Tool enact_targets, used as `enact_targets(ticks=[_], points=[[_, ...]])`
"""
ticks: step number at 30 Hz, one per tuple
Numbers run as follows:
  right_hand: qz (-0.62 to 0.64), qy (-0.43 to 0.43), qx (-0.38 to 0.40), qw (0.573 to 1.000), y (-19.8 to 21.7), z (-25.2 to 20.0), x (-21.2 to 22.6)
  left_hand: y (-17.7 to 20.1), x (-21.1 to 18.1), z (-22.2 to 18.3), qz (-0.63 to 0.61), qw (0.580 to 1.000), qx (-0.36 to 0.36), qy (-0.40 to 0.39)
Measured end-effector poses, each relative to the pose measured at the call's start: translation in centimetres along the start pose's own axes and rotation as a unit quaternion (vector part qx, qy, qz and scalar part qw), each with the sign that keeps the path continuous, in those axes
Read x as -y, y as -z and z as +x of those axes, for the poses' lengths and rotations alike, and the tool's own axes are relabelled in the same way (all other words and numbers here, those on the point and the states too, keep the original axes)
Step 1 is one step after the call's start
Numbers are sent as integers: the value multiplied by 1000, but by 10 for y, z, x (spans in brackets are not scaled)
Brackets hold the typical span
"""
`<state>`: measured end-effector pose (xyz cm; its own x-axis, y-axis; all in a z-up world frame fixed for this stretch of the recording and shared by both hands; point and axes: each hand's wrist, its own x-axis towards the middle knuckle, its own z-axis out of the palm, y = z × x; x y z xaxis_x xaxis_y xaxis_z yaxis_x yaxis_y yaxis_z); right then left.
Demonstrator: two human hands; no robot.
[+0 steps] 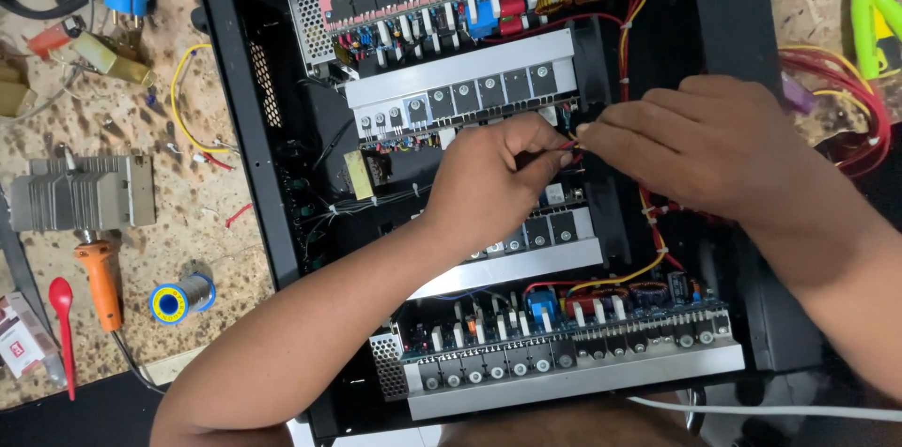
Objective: Soldering and connecting wires inside an electronic device chassis on a repair bench.
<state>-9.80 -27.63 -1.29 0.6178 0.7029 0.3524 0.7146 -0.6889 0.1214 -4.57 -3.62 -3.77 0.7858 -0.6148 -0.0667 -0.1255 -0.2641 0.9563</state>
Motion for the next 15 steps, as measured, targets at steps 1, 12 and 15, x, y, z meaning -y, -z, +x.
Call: enact_targets(ticks=[1,12,15], points=[[0,-14,14,1000,0,1,2,0,0,0,-2,1000,0,3],[337,-468,214,789,-11,13,14,-1,0,1,71,996,-18,-57],[115,-321,153,927,-6,4,14,1,-3,2,59,997,-21,-36]])
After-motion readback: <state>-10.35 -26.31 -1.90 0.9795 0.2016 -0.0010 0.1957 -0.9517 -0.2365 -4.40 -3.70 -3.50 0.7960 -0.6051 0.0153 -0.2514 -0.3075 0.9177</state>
